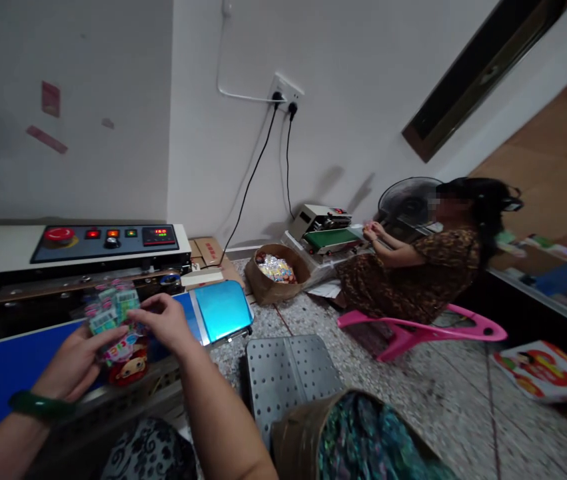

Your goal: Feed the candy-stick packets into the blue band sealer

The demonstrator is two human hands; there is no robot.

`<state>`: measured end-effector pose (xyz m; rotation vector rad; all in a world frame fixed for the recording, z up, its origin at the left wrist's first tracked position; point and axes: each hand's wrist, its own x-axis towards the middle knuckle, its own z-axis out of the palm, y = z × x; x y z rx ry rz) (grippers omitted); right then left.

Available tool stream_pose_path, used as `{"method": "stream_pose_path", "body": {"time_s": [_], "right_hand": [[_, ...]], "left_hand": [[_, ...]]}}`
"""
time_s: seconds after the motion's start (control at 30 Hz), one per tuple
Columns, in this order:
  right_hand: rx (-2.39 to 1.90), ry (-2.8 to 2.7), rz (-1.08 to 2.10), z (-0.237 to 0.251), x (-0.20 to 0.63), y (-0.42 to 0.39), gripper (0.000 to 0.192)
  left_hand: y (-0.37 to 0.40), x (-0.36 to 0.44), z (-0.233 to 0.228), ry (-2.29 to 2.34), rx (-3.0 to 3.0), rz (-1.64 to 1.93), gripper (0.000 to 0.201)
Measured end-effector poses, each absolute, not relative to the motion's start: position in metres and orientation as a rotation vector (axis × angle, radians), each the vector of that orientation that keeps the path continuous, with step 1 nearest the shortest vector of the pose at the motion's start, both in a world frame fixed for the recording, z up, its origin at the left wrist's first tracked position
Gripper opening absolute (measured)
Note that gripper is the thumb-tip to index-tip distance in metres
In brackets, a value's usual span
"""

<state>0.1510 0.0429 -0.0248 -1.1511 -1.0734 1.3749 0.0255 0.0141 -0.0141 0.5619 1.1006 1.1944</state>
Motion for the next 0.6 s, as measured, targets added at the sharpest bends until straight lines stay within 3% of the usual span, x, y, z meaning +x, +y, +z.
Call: {"method": "stream_pose_path", "body": {"time_s": [0.3,0.47,0.6], "right_hand": [[-1.211,-0.961,1.042,-0.038,0.137,0.031,0.015],[-1.180,-0.821,0.896,-0.042,0.154,0.037,0.017],[-1.159,-0.622,1.095,-0.046,0.185,0.046,0.028]], "left_hand": [[0.011,0.037,-0.011,1.077,0.522,1.233,0.041],[0.013,0.039,-0.017,1.066,0.478,1.286,0.038],[0.015,0.034,-0.023,1.068,0.443,1.317,0.035]]}}
